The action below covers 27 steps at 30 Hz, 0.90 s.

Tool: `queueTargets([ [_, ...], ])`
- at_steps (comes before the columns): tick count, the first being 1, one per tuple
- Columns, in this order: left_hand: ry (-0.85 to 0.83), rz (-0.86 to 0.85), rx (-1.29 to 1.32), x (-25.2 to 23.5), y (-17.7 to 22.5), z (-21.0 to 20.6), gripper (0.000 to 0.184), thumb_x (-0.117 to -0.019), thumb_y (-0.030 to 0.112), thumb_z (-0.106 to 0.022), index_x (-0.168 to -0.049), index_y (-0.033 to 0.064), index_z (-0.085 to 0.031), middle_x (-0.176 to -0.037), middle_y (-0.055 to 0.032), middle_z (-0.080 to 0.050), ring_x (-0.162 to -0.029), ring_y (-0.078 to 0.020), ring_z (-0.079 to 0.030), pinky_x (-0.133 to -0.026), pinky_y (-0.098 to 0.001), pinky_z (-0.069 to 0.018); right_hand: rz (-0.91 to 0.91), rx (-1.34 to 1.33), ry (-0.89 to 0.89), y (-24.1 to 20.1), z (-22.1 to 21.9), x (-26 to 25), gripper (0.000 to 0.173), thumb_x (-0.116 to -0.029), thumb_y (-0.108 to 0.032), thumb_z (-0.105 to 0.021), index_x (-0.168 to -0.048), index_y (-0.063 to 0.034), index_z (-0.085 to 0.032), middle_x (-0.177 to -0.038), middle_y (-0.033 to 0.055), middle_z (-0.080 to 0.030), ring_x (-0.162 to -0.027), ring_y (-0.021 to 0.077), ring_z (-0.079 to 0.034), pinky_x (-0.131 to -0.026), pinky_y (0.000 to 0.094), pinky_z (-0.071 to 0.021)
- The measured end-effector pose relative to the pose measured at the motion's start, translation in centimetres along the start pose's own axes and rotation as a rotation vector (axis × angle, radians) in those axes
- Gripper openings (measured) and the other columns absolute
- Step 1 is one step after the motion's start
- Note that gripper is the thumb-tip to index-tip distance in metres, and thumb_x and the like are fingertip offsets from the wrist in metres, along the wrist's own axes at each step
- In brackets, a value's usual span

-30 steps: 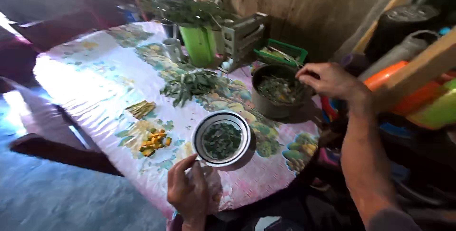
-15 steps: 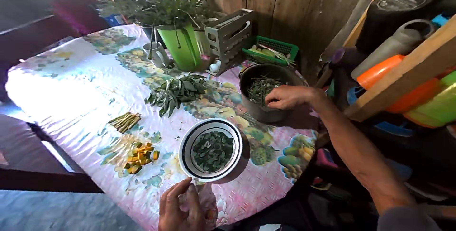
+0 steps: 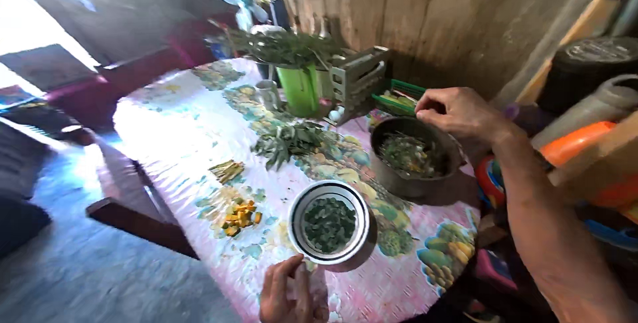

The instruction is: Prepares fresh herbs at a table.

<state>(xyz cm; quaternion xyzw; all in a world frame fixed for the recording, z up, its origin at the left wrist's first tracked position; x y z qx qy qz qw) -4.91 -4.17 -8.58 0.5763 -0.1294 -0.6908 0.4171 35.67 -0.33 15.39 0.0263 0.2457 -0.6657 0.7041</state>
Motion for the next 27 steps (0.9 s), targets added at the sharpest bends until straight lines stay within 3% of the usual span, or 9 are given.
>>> queueTargets([
  [4,0.011,0.005,0.003,0.1,0.2,-0.2,0.019,-0.0952,0.017,-0.062,-0.098,0.0013,-0.072,-0.083,-0.0033,-0.065,-0.081,-0.0051,-0.061,-0.077,-0.0177,-0.0525,0.085,-0.003,0.09,-2.9,-1.8,-7.9,0.022,-0.1008,-0.025,-0.062,-0.11,-0.0066,-0.072,-0.096,0.0109,-0.073,-0.088,0.025,-0.07,-0.085,0.0516,-0.0556],
  [8,-0.018,0.028,-0.022,0.0,0.4,-0.1,0.018,-0.0932,0.013,-0.062,-0.098,0.0005,-0.074,-0.084,-0.0059,-0.066,-0.079,-0.0062,-0.063,-0.075,-0.0176,-0.0536,-0.11,-0.178,0.029,-4.8,-5.8,-17.2,0.049,-0.1088,-0.04,-0.046,-0.114,0.0039,-0.069,-0.106,0.0224,-0.07,-0.098,0.0347,-0.069,-0.092,0.0557,-0.0525],
  [11,-0.051,0.05,-0.041,0.1,0.7,-0.1,0.017,-0.0924,0.012,-0.063,-0.098,-0.0001,-0.075,-0.086,-0.0088,-0.068,-0.077,-0.0081,-0.065,-0.074,-0.02,-0.0561,-0.435,-0.578,-0.028,-5.3,-10.4,-21.9,0.064,-0.1084,-0.055,-0.035,-0.125,0.0021,-0.059,-0.103,0.0172,-0.069,-0.085,0.0268,-0.07,-0.074,0.0459,-0.058],
  [13,-0.065,0.063,-0.027,0.2,0.6,-0.1,0.017,-0.0933,0.011,-0.064,-0.099,-0.0001,-0.075,-0.088,-0.0097,-0.068,-0.079,-0.0092,-0.066,-0.074,-0.0215,-0.0571,-0.548,-0.806,-0.031,-5.4,-12.4,-23.7,0.052,-0.1081,-0.047,-0.042,-0.134,-0.0039,-0.054,-0.102,0.0154,-0.07,-0.079,0.0244,-0.07,-0.067,0.0424,-0.0583],
  [15,-0.066,0.07,-0.008,0.3,0.3,-0.2,0.016,-0.0931,0.011,-0.064,-0.099,-0.0003,-0.075,-0.089,-0.0098,-0.068,-0.079,-0.0092,-0.066,-0.075,-0.0219,-0.0582,-0.544,-0.959,0.024,-5.4,-13.4,-24.5,0.031,-0.1074,-0.029,-0.049,-0.123,-0.005,-0.061,-0.091,0.0079,-0.065,-0.07,0.0167,-0.063,-0.062,0.0348,-0.0548],
  [17,-0.074,0.076,0.005,0.5,0.2,-0.2,0.016,-0.0937,0.011,-0.065,-0.1,-0.0005,-0.074,-0.091,-0.0102,-0.068,-0.08,-0.01,-0.066,-0.075,-0.0228,-0.0584,-0.508,-1.098,0.127,-5.6,-13.5,-24.4,0.022,-0.1062,-0.02,-0.051,-0.118,-0.006,-0.064,-0.084,0.0033,-0.059,-0.067,0.0127,-0.058,-0.06,0.0303,-0.0518],
  [22,-0.082,0.074,0.02,0.7,0.1,-0.2,0.016,-0.0938,0.01,-0.064,-0.101,-0.0002,-0.074,-0.092,-0.0095,-0.068,-0.081,-0.01,-0.066,-0.075,-0.0221,-0.0577,-0.407,-1.272,0.233,-6.6,-11.7,-22.1,0.022,-0.1062,-0.014,-0.049,-0.122,-0.0083,-0.063,-0.084,0.0028,-0.058,-0.068,0.0147,-0.059,-0.063,0.0309,-0.053],
  [25,-0.046,0.07,0.059,0.5,0.1,-0.1,0.016,-0.0932,0.01,-0.064,-0.101,0.0,-0.074,-0.092,-0.0078,-0.068,-0.083,-0.009,-0.066,-0.077,-0.0217,-0.0576,-0.199,-1.142,0.196,-7.1,-10.6,-19.3,0.031,-0.1072,-0.012,-0.045,-0.134,-0.0078,-0.06,-0.091,0.0059,-0.065,-0.074,0.016,-0.064,-0.067,0.0319,-0.0563],
  [27,-0.013,0.057,0.091,-1.0,0.9,0.0,0.016,-0.093,0.009,-0.064,-0.102,0.0002,-0.074,-0.092,-0.0071,-0.069,-0.084,-0.009,-0.067,-0.078,-0.023,-0.0585,-0.038,-1.057,0.146,-8.0,-9.9,-14.9,0.031,-0.1071,-0.012,-0.042,-0.132,-0.0039,-0.059,-0.099,0.0084,-0.067,-0.076,0.016,-0.066,-0.07,0.033,-0.0584],
])
Point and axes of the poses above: each hand's wrist, its own x-axis away from the middle knuckle, its own z-axis out of the back of the hand, y = z × x, the point moved 1 cm from there along -x, towards the middle knuckle
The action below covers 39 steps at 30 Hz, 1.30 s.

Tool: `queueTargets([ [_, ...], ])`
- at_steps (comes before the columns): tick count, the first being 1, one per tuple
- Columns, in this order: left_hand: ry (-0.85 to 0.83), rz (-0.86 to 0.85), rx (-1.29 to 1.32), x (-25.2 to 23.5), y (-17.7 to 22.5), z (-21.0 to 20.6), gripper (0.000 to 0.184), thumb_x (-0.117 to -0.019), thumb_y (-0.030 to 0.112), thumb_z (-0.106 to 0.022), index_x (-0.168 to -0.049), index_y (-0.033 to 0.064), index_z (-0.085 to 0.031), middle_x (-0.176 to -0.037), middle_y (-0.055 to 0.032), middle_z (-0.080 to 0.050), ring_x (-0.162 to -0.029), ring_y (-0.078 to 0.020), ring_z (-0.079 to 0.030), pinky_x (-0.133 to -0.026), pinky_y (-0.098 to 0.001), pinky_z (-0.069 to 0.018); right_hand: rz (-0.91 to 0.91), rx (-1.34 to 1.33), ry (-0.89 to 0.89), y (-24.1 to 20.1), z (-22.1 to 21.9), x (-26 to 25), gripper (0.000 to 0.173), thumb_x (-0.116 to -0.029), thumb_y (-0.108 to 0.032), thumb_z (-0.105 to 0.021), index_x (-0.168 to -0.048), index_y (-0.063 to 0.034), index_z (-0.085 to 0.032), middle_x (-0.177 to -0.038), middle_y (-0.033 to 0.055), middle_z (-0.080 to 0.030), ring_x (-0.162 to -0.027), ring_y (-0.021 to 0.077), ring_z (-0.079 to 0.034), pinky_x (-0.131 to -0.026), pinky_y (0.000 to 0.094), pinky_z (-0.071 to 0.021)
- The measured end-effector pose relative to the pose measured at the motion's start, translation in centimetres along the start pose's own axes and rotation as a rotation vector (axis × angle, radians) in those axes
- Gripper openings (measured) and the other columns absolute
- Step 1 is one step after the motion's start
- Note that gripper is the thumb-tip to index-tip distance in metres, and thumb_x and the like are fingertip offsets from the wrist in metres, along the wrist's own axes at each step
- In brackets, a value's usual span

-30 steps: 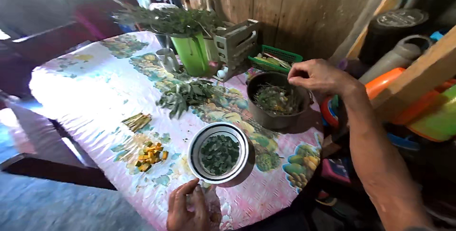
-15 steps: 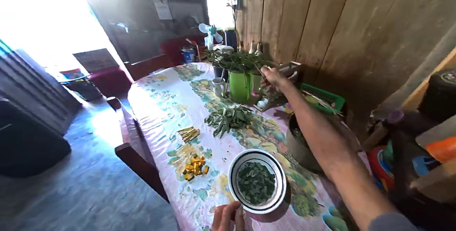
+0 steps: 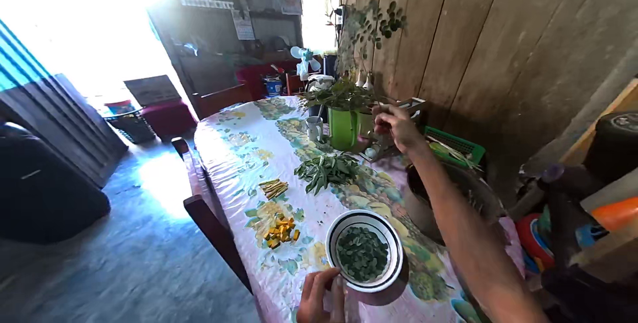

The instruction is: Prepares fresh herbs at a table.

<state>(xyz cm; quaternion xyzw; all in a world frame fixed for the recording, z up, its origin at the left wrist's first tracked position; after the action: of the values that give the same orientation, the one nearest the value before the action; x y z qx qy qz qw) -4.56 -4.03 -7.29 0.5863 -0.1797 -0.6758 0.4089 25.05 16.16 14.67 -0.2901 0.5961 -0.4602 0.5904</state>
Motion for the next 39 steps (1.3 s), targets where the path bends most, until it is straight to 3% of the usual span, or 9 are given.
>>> queueTargets([
  [4,-0.047,-0.132,0.084,-7.2,5.2,0.4,0.026,-0.1004,0.017,-0.059,-0.118,0.0036,-0.073,-0.1,-0.0046,-0.07,-0.086,-0.0077,-0.068,-0.08,-0.0249,-0.0597,0.067,0.115,-0.205,-1.1,-0.6,12.4,0.03,-0.1057,-0.015,-0.037,-0.121,-0.0088,-0.062,-0.089,0.0038,-0.063,-0.067,0.0109,-0.058,-0.059,0.0266,-0.0527],
  [8,-0.268,0.025,0.347,-13.7,8.7,-1.4,0.032,-0.1042,0.022,-0.057,-0.129,0.0053,-0.067,-0.103,-0.0061,-0.071,-0.086,-0.0129,-0.07,-0.08,-0.0316,-0.0616,-0.013,-0.011,-0.258,0.2,-1.5,21.0,0.029,-0.101,-0.014,-0.039,-0.11,-0.0069,-0.066,-0.081,-0.0027,-0.061,-0.061,0.0044,-0.053,-0.055,0.021,-0.0469],
  [12,-0.35,0.172,0.678,-12.6,8.7,-4.1,0.018,-0.1046,0.011,-0.056,-0.111,0.0014,-0.07,-0.09,-0.0095,-0.07,-0.073,-0.0172,-0.067,-0.073,-0.0331,-0.0606,-0.071,-0.098,-0.268,1.8,-2.2,25.7,0.031,-0.1086,-0.024,-0.043,-0.107,-0.0079,-0.068,-0.074,-0.0064,-0.059,-0.058,0.0016,-0.051,-0.051,0.0175,-0.0446],
  [17,-0.268,0.221,0.646,-9.2,8.2,-5.7,0.016,-0.1029,0.009,-0.058,-0.105,-0.0002,-0.071,-0.084,-0.0065,-0.07,-0.07,-0.0136,-0.067,-0.069,-0.0293,-0.0594,0.043,0.169,-0.076,1.8,-3.5,26.4,0.025,-0.106,-0.018,-0.051,-0.114,-0.0012,-0.067,-0.087,0.0007,-0.069,-0.067,0.0055,-0.064,-0.06,0.0225,-0.0579],
  [26,-0.068,0.091,0.597,-7.1,7.7,-5.6,0.015,-0.105,0.012,-0.054,-0.111,0.0042,-0.066,-0.093,0.0002,-0.071,-0.079,-0.0131,-0.071,-0.078,-0.0337,-0.0626,0.022,0.36,0.182,2.6,-4.8,25.9,0.015,-0.098,-0.014,-0.06,-0.099,-0.0042,-0.07,-0.085,0.005,-0.066,-0.07,0.0111,-0.063,-0.062,0.0306,-0.0557],
  [29,0.074,0.022,0.49,-8.4,8.5,-4.3,0.015,-0.1054,0.013,-0.053,-0.11,0.0041,-0.064,-0.094,0.0024,-0.072,-0.081,-0.0111,-0.072,-0.079,-0.0327,-0.063,0.02,0.438,0.281,2.6,-2.2,26.1,0.018,-0.1014,-0.016,-0.056,-0.105,-0.0024,-0.068,-0.09,0.0079,-0.067,-0.074,0.0155,-0.065,-0.066,0.0366,-0.0571],
  [32,-0.022,0.15,0.531,-9.1,7.7,-4.1,0.017,-0.1063,0.014,-0.051,-0.116,0.0067,-0.063,-0.095,0.0046,-0.07,-0.083,-0.009,-0.07,-0.081,-0.0324,-0.0616,0.102,0.484,0.299,-2.2,1.8,26.2,0.026,-0.1064,-0.024,-0.052,-0.119,-0.0056,-0.066,-0.088,0.0034,-0.067,-0.06,0.0092,-0.058,-0.053,0.0299,-0.0531],
  [37,-0.1,0.226,0.591,-8.6,6.8,-5.1,0.018,-0.1054,0.011,-0.053,-0.108,0.0,-0.066,-0.087,-0.0077,-0.071,-0.073,-0.0187,-0.071,-0.073,-0.0374,-0.0637,0.091,0.722,0.473,-1.9,10.9,21.6,0.035,-0.1074,-0.035,-0.05,-0.129,-0.0088,-0.06,-0.091,0.0092,-0.066,-0.059,0.0174,-0.063,-0.056,0.0402,-0.0583],
  [39,-0.136,0.247,0.557,-8.4,6.8,-5.3,0.018,-0.1054,0.011,-0.052,-0.107,0.0007,-0.067,-0.086,-0.007,-0.071,-0.073,-0.0177,-0.071,-0.072,-0.0357,-0.0633,-0.026,0.905,0.397,-0.3,12.1,20.4,0.041,-0.1067,-0.037,-0.051,-0.13,-0.0048,-0.06,-0.104,0.0192,-0.069,-0.077,0.0332,-0.07,-0.069,0.0568,-0.0583],
])
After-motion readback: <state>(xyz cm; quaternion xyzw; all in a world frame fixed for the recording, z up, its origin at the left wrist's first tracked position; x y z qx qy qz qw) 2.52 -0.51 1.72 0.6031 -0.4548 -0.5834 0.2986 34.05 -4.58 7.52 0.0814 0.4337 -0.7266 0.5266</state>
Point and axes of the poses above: each hand's wrist, its own x-axis away from the middle knuckle, its own z-axis out of the back of the hand, y = z × x, the point moved 1 cm from there along -x, towards the middle knuckle
